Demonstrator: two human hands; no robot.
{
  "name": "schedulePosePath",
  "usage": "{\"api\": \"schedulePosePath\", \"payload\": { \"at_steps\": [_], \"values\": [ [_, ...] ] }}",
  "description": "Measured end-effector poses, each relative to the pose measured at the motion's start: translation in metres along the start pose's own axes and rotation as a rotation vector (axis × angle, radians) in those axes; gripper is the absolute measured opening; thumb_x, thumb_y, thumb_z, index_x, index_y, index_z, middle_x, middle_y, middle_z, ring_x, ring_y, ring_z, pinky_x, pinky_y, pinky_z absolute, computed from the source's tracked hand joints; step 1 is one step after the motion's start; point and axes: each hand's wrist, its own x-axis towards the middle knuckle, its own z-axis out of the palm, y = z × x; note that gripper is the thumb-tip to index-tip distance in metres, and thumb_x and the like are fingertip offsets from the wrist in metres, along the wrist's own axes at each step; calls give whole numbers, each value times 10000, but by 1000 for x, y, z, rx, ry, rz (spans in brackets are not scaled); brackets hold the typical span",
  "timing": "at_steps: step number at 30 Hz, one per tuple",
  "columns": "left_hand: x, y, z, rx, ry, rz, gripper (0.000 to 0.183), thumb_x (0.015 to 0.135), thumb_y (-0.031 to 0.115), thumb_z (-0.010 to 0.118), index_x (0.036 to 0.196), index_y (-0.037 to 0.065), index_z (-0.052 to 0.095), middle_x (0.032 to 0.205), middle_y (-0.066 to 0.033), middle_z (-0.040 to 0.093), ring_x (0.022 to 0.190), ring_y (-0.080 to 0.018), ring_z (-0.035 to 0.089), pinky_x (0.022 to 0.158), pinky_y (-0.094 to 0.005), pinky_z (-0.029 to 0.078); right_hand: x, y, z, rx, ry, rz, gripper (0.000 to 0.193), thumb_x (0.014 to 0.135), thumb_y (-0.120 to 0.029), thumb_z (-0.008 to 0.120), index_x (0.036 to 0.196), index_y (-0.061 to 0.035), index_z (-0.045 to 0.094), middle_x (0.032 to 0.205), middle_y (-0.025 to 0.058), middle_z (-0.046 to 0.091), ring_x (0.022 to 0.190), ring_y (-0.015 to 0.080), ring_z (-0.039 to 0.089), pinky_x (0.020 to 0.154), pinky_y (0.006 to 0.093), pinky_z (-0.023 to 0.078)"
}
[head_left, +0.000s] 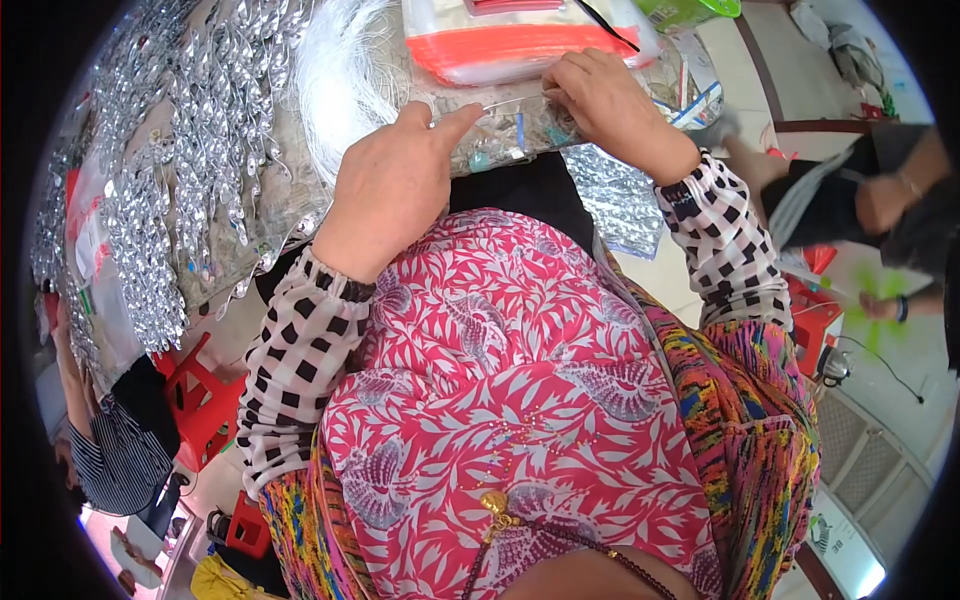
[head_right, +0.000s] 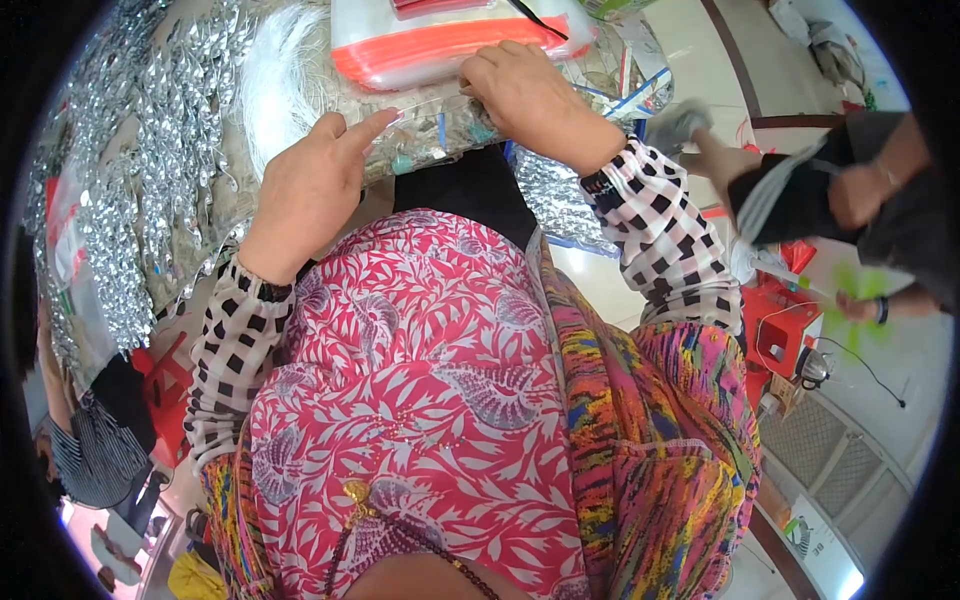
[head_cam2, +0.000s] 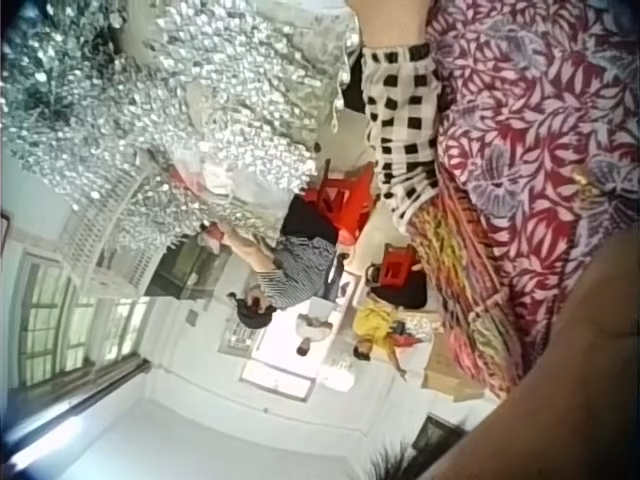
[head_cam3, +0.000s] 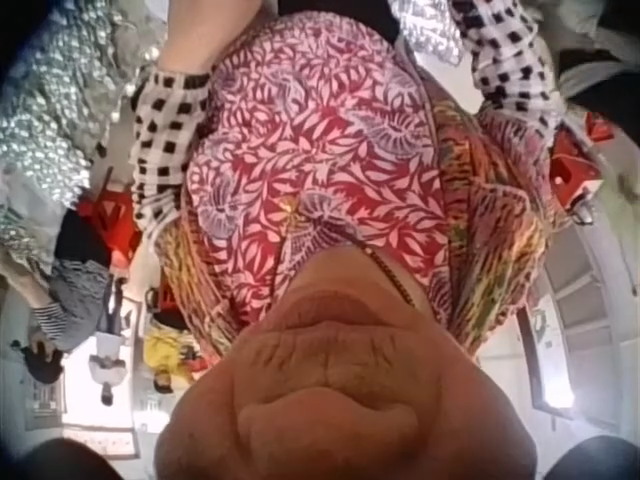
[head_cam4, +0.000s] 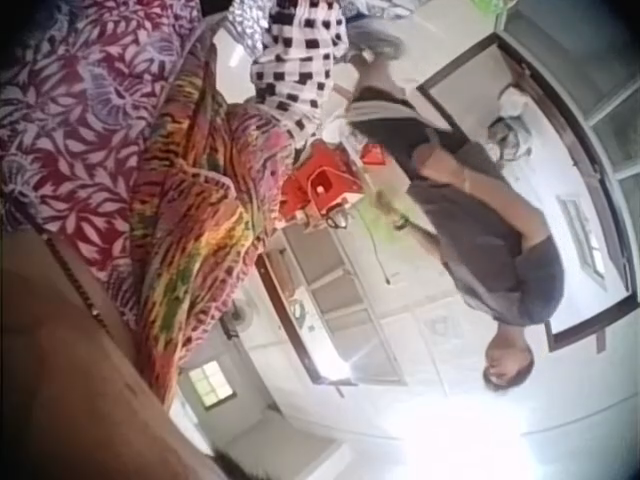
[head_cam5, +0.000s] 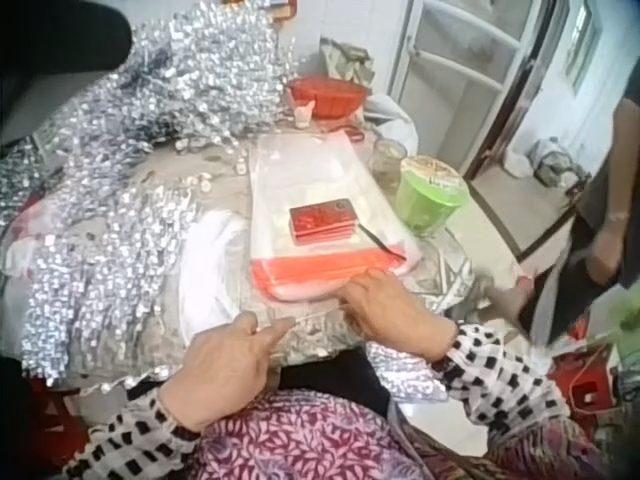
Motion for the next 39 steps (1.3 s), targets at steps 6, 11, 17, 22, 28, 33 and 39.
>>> {"api": "schedulePosePath", "payload": {
  "at_steps": [6, 11, 17, 22, 28, 33, 39],
  "values": [
    [1, 1, 0, -4, -10, -10, 426, 834, 54, 518, 1234, 173, 602, 878, -170, 588, 728, -341, 637, 666, -427, 521, -10, 4, 18, 168, 113, 129, 63, 847, -74, 598, 889, -29, 582, 873, 119, 548, 890, 311, 528, 785, 384, 421],
    [1, 3, -2, -28, -5, -13, 416, 839, 60, 520, 1231, 171, 601, 872, -168, 588, 729, -343, 637, 665, -426, 522, -9, 7, 16, 233, 134, 156, 49, 845, -60, 591, 881, -28, 580, 862, 106, 541, 884, 296, 524, 787, 369, 418],
    [4, 5, -2, -33, -1, -13, 407, 843, 64, 522, 1231, 159, 600, 876, -172, 590, 727, -340, 637, 663, -425, 523, -9, 9, 12, 239, 128, 201, 47, 843, -60, 598, 875, -28, 586, 868, 100, 547, 890, 286, 529, 792, 363, 419],
    [6, 7, -4, -30, 18, -8, 406, 836, 62, 527, 1227, 143, 600, 875, -176, 591, 725, -340, 637, 657, -427, 523, -8, 13, 10, 262, 134, 216, 41, 840, -60, 602, 865, -28, 592, 873, 96, 552, 894, 281, 532, 794, 361, 419],
    [7, 9, -2, -52, 38, 2, 402, 830, 58, 530, 1217, 139, 605, 873, -174, 589, 718, -341, 635, 648, -429, 522, -9, 14, 9, 269, 128, 231, 37, 834, -60, 606, 854, -32, 592, 872, 93, 554, 886, 281, 535, 790, 365, 416],
    [5, 10, -2, -59, 39, -2, 400, 829, 61, 534, 1214, 141, 604, 874, -173, 589, 715, -342, 635, 640, -432, 522, -9, 7, 11, 264, 104, 215, 57, 826, -73, 626, 852, -33, 595, 867, 97, 557, 884, 288, 532, 784, 370, 414],
    [3, 9, -2, -70, 28, -3, 395, 836, 71, 536, 1217, 152, 600, 872, -175, 588, 706, -346, 635, 633, -437, 521, -13, -1, 19, 191, 160, 199, 73, 808, -66, 642, 861, -32, 604, 870, 104, 563, 866, 307, 533, 757, 385, 413]
  ]
}}
